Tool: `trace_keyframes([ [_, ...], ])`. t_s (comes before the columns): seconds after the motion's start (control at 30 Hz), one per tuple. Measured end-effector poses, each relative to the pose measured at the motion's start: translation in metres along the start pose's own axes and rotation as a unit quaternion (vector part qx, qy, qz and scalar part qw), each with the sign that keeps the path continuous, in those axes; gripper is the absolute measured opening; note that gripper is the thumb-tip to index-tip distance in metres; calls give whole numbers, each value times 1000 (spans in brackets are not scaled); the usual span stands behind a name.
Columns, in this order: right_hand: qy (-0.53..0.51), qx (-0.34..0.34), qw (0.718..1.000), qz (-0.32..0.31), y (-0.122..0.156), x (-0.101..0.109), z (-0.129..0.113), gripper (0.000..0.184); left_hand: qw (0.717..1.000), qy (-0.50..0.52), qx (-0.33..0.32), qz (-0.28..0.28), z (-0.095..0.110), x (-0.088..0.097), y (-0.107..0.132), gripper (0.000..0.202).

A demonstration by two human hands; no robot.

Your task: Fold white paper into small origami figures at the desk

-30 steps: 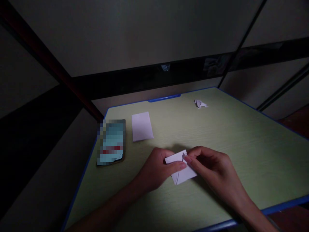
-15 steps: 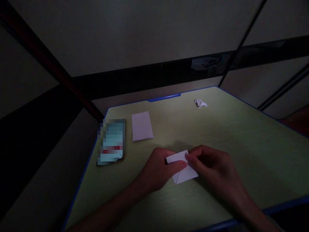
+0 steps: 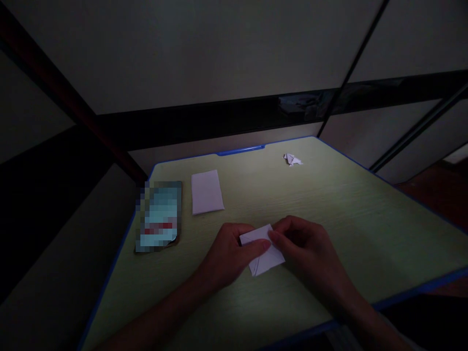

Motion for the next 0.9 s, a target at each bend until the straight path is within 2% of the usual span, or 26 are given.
trace_keyframes([
  [0.1, -18, -4, 999, -29, 0, 1, 1, 11, 1000, 1, 2, 6, 0, 0, 0, 22],
  [0.4, -51, -35, 997, -42, -3, 3, 5, 13, 1000, -13, -4, 21, 3, -3, 0, 20],
  [0.6, -52, -29, 997, -52, -5, 2, 5, 16, 999, -31, -12, 15, -1, -3, 1, 19],
  [0.77, -114, -15, 992, -60, -4, 2, 7, 21, 999, -28, -13, 9, -3, -2, 0, 21],
  [0.9, -121, -35, 989, -75, -2, 1, 8, 19, 1000, -14, -14, 8, 1, -1, -1, 21],
])
Point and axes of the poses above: each hand's wrist, its own y-axis away from the middle knuckle, its own x-axis out of the back of the hand, z = x × y, the point moved 1 cm from there along -y, towards the middle knuckle, and after that the axes turned 2 degrees about -x, right-handed, at the moved point
